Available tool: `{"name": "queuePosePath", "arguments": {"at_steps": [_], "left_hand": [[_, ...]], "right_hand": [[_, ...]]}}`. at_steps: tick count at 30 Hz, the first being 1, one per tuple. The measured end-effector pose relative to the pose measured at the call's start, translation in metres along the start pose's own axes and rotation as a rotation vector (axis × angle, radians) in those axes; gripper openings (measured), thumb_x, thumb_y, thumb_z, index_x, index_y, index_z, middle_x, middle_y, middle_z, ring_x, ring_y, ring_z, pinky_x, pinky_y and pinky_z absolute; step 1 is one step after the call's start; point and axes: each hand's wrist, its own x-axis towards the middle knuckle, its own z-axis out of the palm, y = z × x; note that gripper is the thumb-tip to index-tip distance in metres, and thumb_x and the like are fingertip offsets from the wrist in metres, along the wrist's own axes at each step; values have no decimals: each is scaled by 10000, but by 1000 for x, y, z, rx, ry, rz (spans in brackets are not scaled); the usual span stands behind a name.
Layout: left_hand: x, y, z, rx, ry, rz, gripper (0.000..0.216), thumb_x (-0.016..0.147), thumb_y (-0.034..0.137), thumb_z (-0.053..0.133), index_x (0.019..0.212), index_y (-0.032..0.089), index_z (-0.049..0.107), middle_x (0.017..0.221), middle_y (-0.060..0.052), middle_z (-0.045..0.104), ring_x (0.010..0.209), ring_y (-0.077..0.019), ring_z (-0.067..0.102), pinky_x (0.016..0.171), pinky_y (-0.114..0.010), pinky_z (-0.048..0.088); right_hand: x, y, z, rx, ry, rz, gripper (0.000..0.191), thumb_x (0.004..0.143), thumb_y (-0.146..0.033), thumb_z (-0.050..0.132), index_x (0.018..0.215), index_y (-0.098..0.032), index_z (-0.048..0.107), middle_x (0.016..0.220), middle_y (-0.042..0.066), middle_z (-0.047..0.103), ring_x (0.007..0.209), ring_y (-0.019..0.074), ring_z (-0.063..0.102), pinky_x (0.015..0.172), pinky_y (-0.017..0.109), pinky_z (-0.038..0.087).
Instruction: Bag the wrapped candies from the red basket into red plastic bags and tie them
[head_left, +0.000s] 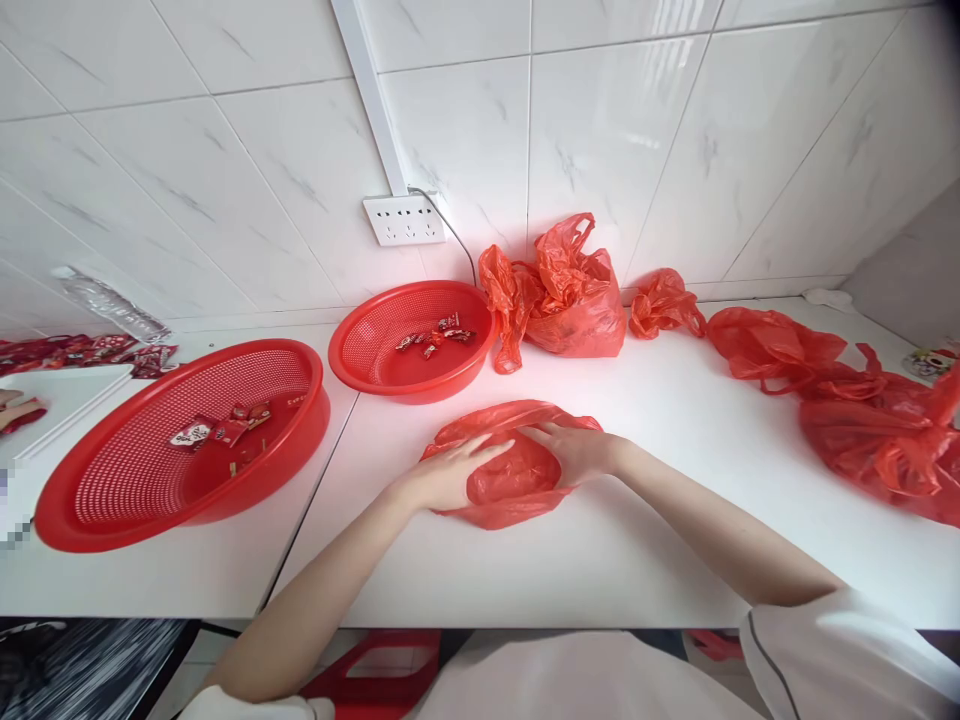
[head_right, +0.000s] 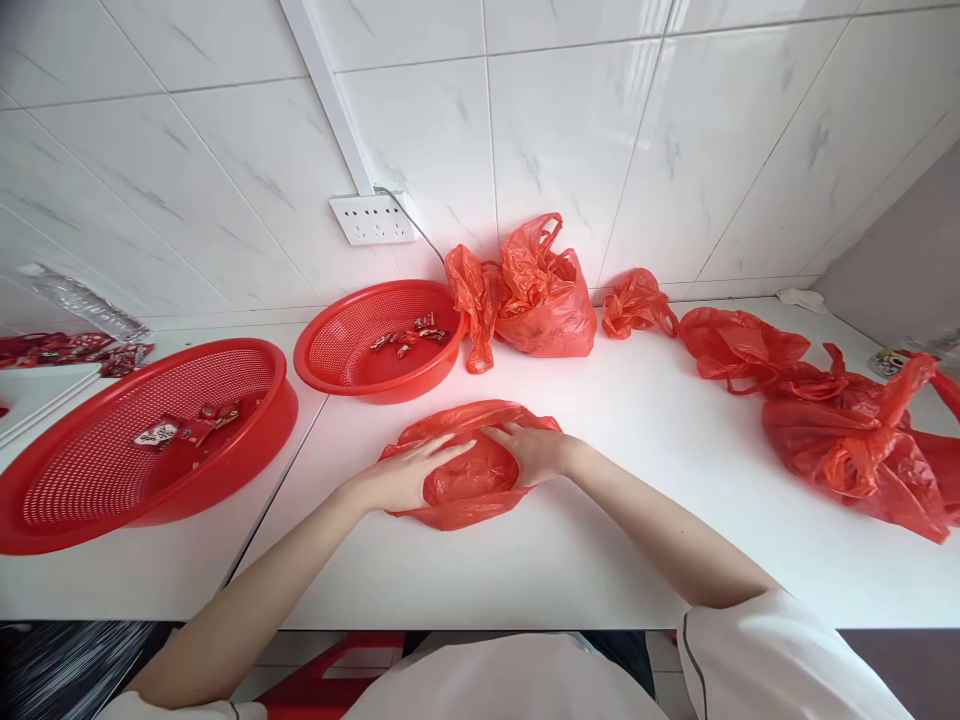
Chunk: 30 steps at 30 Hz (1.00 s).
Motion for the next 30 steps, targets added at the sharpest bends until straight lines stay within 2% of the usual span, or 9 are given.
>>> {"name": "queuePosePath", "arguments": {"at_steps": [3, 6, 8, 10, 13, 17, 20, 25, 30], "left_hand": [[5, -11, 3, -322, 86, 107, 863, 680, 181, 692, 1456, 400, 387, 1544, 5, 376, 1398, -306, 380, 1120, -468, 350], [13, -15, -1, -783, 259, 108, 634, 653, 298, 796, 1261, 270, 622, 1361, -82, 592, 1312, -317, 492, 1113, -455, 364], [19, -15, -10, -1203, 370, -46, 523, 709, 489, 751, 1117, 176, 657, 1163, -163, 693, 1155, -317, 623, 996, -443, 483], [24, -15, -23, -1579, 467, -258, 611, 753, 656, 630, 1041, 118, 621, 1008, -212, 719, 966, -303, 707, 813, -391, 579], [30, -15, -42, -1872, 544, -394, 656, 801, 681, 554, 1047, 74, 589, 981, -240, 708, 859, -268, 729, 662, -294, 608], [36, -16, -51, -2022, 700, -296, 378, 867, 352, 570, 1106, 60, 559, 999, -214, 698, 934, -242, 718, 657, -219, 602], [39, -18, -47, -2022, 810, -283, 257, 779, 148, 522, 1018, 66, 570, 972, -211, 692, 975, -284, 702, 724, -305, 618], [36, -27, -32, -1888, 928, -263, 125, 694, 63, 502, 756, 144, 574, 843, -92, 692, 800, -199, 692, 741, -344, 616], [27, -26, -27, -1814, 974, -209, 116, 657, 95, 557, 586, 164, 498, 688, -37, 633, 751, -184, 660, 738, -345, 598]], "right_hand": [[2, 9, 5, 64, 0, -52, 1114, 690, -355, 736, 1559, -333, 38, 1604, 83, 221, 1423, 353, 306, 1075, 477, 392], [1, 9, 4, 65, 22, -49, 1075, 672, -289, 751, 1556, -320, 139, 1599, 112, 229, 1404, 364, 340, 1046, 459, 423], [-1, 4, -1, 55, 50, -47, 991, 681, -298, 759, 1538, -266, 262, 1577, 144, 277, 1390, 376, 358, 1037, 448, 434], [-4, -5, -10, 49, 102, -54, 838, 733, -350, 737, 1483, -190, 400, 1539, 166, 350, 1377, 379, 375, 1050, 439, 424], [-10, -21, -27, 45, 149, -61, 620, 840, -401, 634, 1399, -165, 512, 1457, 150, 480, 1314, 356, 464, 1026, 432, 444], [-21, -45, -54, 60, 98, -120, 582, 877, -451, 569, 1403, -212, 503, 1310, 109, 615, 1159, 320, 592, 912, 419, 503], [-29, -58, -72, 104, 148, -171, 559, 886, -469, 552, 1395, -243, 504, 1313, 85, 615, 1095, 291, 625, 899, 404, 500], [-40, -62, -88, 145, 257, -201, 507, 910, -450, 528, 1382, -263, 508, 1334, 57, 607, 1140, 264, 609, 924, 367, 491], [-41, -45, -91, 127, 270, -96, 455, 908, -443, 538, 1321, -252, 558, 1215, 74, 673, 1026, 254, 661, 857, 366, 527]]}}
